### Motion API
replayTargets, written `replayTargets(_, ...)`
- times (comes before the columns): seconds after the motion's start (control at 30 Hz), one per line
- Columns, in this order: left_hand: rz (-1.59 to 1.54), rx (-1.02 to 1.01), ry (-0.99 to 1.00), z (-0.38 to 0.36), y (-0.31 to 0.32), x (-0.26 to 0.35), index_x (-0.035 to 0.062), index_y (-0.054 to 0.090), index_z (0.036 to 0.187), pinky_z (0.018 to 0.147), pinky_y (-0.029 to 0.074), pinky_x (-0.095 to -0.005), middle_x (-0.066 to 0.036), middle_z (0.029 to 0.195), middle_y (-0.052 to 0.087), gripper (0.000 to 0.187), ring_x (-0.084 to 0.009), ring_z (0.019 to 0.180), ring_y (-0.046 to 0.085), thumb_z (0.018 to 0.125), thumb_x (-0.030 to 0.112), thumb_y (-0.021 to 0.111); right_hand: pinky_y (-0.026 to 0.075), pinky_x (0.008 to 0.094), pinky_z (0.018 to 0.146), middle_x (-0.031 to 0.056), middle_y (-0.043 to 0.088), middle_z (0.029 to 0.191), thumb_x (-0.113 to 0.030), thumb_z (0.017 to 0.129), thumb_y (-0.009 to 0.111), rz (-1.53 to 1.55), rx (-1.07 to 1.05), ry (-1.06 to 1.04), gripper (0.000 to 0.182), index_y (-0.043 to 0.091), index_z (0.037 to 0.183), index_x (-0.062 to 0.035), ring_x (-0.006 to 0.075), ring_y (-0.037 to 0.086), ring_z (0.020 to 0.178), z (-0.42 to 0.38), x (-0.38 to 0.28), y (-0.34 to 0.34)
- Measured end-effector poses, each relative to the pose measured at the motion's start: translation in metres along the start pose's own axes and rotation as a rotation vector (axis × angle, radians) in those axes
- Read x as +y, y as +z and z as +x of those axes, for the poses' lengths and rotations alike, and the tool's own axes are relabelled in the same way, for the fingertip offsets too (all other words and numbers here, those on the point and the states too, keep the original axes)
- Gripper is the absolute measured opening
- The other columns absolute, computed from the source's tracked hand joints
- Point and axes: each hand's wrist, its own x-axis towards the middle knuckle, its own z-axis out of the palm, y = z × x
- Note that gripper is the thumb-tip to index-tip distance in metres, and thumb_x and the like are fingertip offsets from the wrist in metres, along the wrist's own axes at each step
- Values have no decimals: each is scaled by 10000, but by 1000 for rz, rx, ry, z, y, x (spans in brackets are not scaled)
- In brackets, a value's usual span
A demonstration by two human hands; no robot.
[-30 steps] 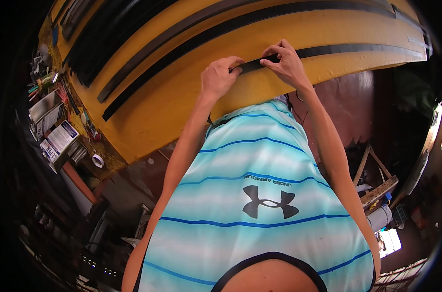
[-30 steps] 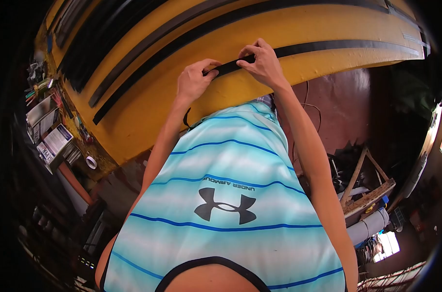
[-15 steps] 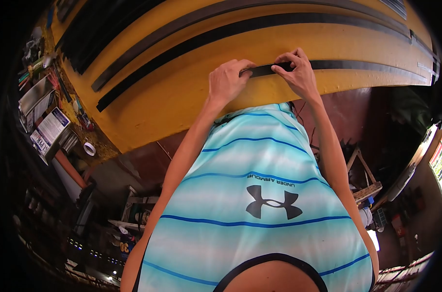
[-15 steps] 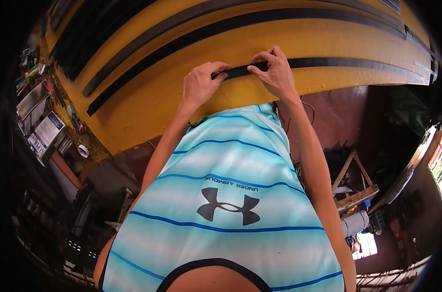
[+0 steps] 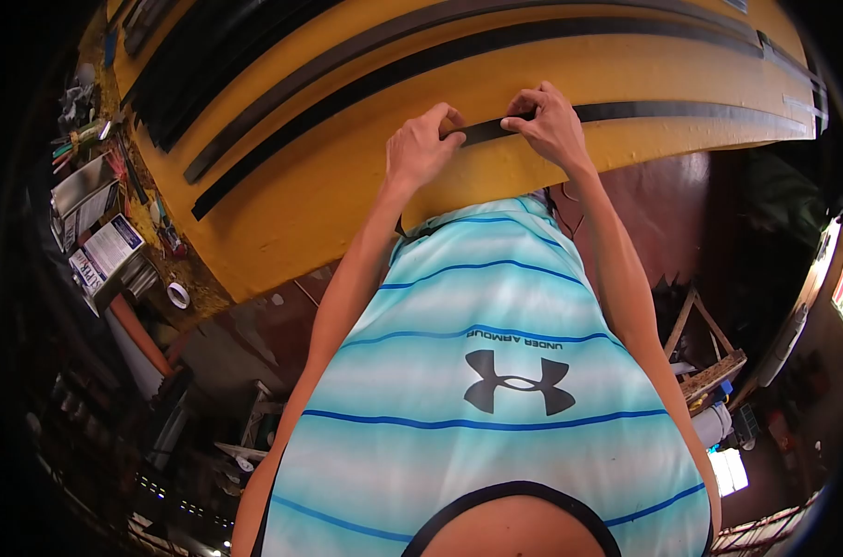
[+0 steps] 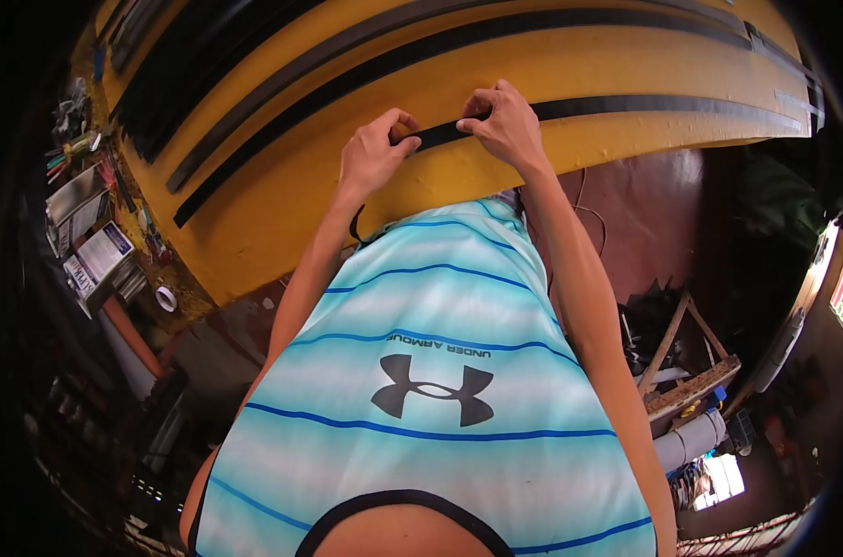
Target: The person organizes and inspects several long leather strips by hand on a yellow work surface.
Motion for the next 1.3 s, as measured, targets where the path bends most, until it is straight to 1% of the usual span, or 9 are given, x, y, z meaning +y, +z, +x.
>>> replayTargets(0.13,-9,-4,-5,3,-2,-1,142,702,1099,749,514,-354,-52,845,722,270,-215,795,690,865,272,741,524,371,762,61,660,858,-264,730,833,-13,15,11,213,765,835,-92,240,673,867,7,-1,1)
replayTargets(0.3,12,-7,-3,8,-3,-3,132,716,1081,706,495,-334,-32,791,695,259,-166,751,667,864,268,755,551,371,720,76,749,773,-244,650,858,-73,-118,102,235,770,814,-101,264,716,784,25,-8,-3)
replayTargets(0.37,23,-26,-12,9,-4,-2,130,725,1070,675,481,-328,-20,765,676,248,-149,711,640,864,261,765,557,370,734,87,745,802,-200,651,832,-87,-131,117,203,771,818,-101,276,717,815,26,-14,-4)
replayTargets(0.47,-5,-10,13,9,-4,-4,129,731,1056,655,470,-331,-16,742,656,228,-145,684,616,868,253,765,557,395,810,121,708,934,-75,694,706,-182,1,-53,164,760,847,-95,311,686,927,19,-15,9)
replayTargets(0.57,9,-18,36,8,-5,-2,129,733,1055,654,466,-333,-21,731,650,229,-156,677,612,871,261,764,546,402,841,142,669,979,-41,733,659,-93,-19,-178,187,756,888,-80,323,664,966,13,-8,21)
replayTargets(0.77,43,32,82,8,-1,-5,137,728,1068,666,472,-342,-47,741,666,241,-181,676,624,874,275,757,528,377,830,138,583,973,-33,812,615,69,-15,-237,206,730,980,-63,293,648,930,6,7,28)
replayTargets(0.87,79,63,137,7,0,-8,136,724,1076,677,481,-357,-63,760,687,239,-202,702,647,877,265,749,526,392,875,162,614,972,-71,796,608,82,-3,-241,239,739,996,-65,323,640,945,2,3,24)
replayTargets(1.17,42,68,110,3,2,-6,125,720,1086,779,531,-360,-109,925,761,257,-258,829,713,875,269,745,525,395,845,143,582,961,-233,832,774,108,-14,-217,226,724,971,-61,305,643,933,-2,-2,21)
replayTargets(1.3,36,66,100,3,2,-6,121,722,1086,789,533,-367,-110,935,762,262,-264,844,716,873,272,747,522,396,834,142,582,960,-235,820,806,97,-11,-207,242,723,970,-65,305,643,931,-5,-5,20)
